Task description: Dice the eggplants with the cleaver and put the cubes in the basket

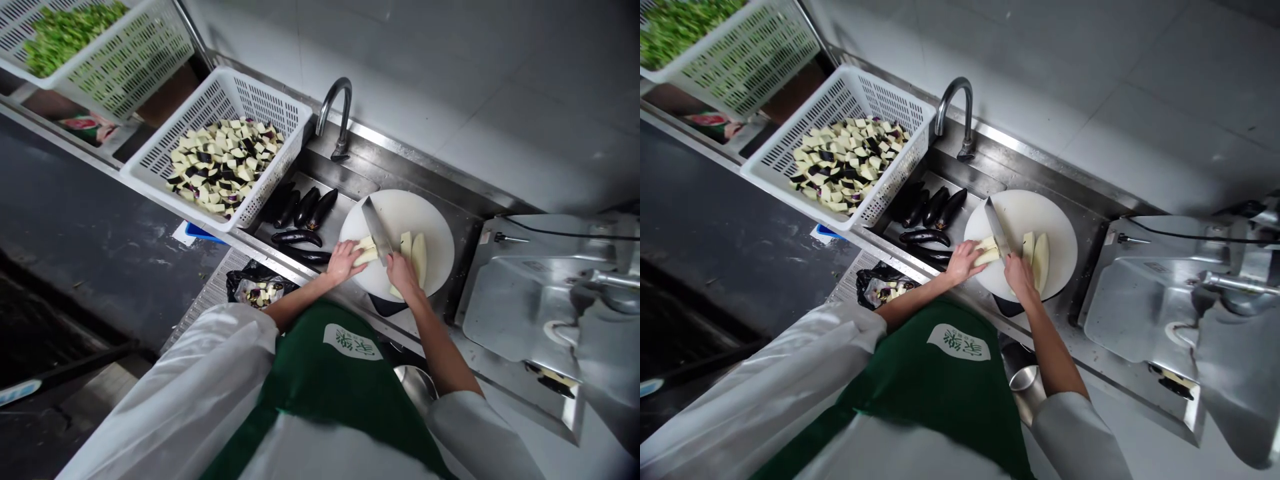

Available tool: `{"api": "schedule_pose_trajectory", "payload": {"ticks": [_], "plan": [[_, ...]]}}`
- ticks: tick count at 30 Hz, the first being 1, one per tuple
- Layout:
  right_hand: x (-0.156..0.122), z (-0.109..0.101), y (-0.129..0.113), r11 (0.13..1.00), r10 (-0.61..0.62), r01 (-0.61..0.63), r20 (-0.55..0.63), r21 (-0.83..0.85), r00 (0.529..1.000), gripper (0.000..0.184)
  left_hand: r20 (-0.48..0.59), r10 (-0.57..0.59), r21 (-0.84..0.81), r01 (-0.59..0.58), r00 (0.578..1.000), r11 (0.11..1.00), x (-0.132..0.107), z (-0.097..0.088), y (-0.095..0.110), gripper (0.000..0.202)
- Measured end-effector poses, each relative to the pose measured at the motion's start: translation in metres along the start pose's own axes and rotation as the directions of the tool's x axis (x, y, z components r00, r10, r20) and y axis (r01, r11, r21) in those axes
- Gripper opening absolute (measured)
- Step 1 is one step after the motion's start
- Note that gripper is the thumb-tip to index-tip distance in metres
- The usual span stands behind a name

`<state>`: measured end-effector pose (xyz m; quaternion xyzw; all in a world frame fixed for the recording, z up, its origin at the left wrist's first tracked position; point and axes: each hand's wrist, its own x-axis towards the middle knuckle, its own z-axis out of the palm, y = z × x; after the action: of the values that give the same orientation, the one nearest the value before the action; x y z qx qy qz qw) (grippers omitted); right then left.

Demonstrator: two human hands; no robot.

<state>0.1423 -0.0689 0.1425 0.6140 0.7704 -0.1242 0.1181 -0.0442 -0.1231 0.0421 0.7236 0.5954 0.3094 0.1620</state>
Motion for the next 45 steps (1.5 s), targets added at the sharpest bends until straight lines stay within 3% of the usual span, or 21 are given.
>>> {"api": "schedule_pose_trajectory", "payload": {"ticks": [3,9,13,16,19,23,29,34,37,41,45], "plan": [[-0.019,0.001,-0.001,1.000,0.010,-0.011,-0.027,-0.016,1.000,0.044,-0.062,-0.056,-0.052,0.053,0.997,0.997,-0.013,0.001,-0.007,0.055],[-0.021,0.018,-0.026,1.000,0.010,-0.010,0.095,-0.006,0.995,0.042,0.026,-0.012,-0.119,0.016,1.000,0.993,-0.021,0.018,-0.024,0.042],[-0.010,0.019,-0.008,0.999,0.031,-0.034,0.100,0.029,0.995,0.041,0.048,0.021,-0.117,-0.015,0.999,0.993,-0.003,0.027,-0.021,0.040],[-0.016,0.014,0.014,0.997,0.078,-0.079,0.068,0.020,0.995,0.040,0.080,0.072,-0.121,-0.062,0.994,0.991,0.015,0.030,-0.014,0.043],[-0.032,0.009,0.018,0.996,0.092,-0.092,0.001,0.017,0.996,0.044,0.009,0.033,-0.116,-0.031,0.999,0.993,0.020,0.028,-0.012,0.049],[-0.044,0.008,-0.003,0.997,0.075,-0.074,-0.049,0.034,0.996,0.045,-0.106,-0.109,-0.110,0.097,0.988,0.989,0.008,0.026,-0.017,0.046],[-0.021,0.019,-0.031,0.991,0.007,-0.017,0.073,0.130,0.997,0.037,-0.007,-0.017,-0.158,0.016,1.000,0.987,0.007,0.039,-0.028,0.040],[0.007,0.018,-0.015,0.966,-0.008,0.002,0.025,0.257,1.000,0.030,-0.093,0.069,-0.213,-0.088,0.993,0.973,0.007,0.043,-0.036,0.034],[0.000,0.018,0.008,0.904,0.073,-0.046,-0.046,0.425,0.996,0.023,-0.144,0.062,-0.224,-0.093,0.988,0.970,0.011,0.040,-0.035,0.037],[-0.049,0.028,0.041,0.789,0.239,-0.138,-0.093,0.598,0.967,0.037,-0.075,0.153,-0.168,-0.164,0.985,0.972,0.033,0.036,-0.032,0.054],[-0.118,0.052,0.065,0.422,0.400,-0.233,0.051,0.876,0.915,0.047,0.059,0.304,-0.138,-0.294,0.951,0.946,0.067,0.026,-0.041,0.072]]}}
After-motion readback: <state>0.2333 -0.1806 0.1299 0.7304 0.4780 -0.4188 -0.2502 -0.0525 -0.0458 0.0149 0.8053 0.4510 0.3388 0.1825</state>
